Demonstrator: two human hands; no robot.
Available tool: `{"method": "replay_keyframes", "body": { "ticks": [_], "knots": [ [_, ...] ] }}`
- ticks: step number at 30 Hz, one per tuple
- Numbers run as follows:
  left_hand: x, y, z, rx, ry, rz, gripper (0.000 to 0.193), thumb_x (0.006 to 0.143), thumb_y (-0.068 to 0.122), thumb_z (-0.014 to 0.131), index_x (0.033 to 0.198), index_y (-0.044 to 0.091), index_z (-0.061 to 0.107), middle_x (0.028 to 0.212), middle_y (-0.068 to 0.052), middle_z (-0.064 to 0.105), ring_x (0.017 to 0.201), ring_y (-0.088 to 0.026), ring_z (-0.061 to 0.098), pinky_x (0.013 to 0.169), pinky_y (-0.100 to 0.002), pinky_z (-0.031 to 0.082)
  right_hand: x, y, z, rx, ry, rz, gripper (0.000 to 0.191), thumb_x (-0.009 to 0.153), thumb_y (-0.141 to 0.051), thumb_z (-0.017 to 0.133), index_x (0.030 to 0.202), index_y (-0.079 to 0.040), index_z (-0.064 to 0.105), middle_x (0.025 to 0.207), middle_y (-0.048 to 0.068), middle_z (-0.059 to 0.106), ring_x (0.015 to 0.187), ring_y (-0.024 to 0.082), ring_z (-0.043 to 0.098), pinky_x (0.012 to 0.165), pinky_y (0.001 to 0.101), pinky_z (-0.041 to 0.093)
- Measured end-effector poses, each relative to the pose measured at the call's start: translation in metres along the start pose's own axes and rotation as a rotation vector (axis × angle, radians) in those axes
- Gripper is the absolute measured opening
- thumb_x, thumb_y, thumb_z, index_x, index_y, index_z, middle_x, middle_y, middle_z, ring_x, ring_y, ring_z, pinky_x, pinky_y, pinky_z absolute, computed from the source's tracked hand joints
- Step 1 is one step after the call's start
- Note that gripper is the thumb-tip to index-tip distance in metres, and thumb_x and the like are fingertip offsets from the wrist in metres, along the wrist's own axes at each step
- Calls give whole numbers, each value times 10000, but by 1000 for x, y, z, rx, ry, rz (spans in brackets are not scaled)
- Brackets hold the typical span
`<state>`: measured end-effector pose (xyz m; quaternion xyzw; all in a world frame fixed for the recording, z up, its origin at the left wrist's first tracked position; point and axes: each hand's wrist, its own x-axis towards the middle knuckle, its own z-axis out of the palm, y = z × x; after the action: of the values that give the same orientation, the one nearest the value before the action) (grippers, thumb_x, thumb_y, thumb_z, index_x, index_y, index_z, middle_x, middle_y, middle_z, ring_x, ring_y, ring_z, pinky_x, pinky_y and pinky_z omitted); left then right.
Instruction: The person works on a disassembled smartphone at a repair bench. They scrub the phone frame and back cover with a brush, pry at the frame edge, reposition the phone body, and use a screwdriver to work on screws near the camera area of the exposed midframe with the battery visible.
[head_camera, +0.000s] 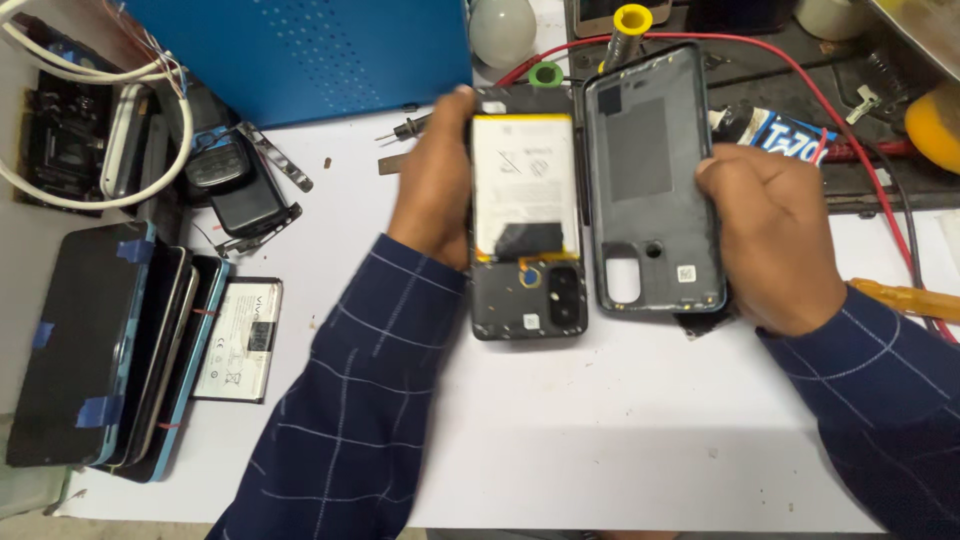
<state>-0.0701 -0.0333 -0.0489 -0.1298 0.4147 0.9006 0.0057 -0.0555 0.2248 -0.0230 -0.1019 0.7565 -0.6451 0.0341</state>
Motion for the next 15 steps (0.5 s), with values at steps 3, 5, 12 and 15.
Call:
{"method": "replay_keyframes", "body": {
  "ticks": [3,5,12,15],
  "knots": [
    [5,20,-14,-36,35,61,416,984,371,491,1134,11,635,1031,-153,727,886,-247,727,841,-379,603,3,0,-2,120,10,-4,279,1030,-106,500,761,-50,548,722,-46,498,627,49,421,559,241,349],
    [9,37,-26,-55,3,122,389,1008,329,473,1127,-7,628,1043,-166,738,907,-259,727,864,-390,603,5,-1,-3,182,8,-7,271,1056,-109,498,801,-41,558,760,-27,531,645,58,447,579,242,381],
    [2,87,-57,43,-183,299,317,1091,218,440,1061,-32,631,1014,-176,733,894,-261,730,848,-393,598,11,-14,-1,351,-127,4,229,1097,-152,475,996,2,612,893,58,659,725,116,629,631,265,523],
    [4,100,-58,97,-193,333,306,1078,209,452,1049,-35,634,995,-169,731,866,-248,732,814,-386,603,13,-20,8,344,-188,56,228,1107,-196,524,990,-19,607,837,82,656,621,130,619,489,265,488]
  ]
}}
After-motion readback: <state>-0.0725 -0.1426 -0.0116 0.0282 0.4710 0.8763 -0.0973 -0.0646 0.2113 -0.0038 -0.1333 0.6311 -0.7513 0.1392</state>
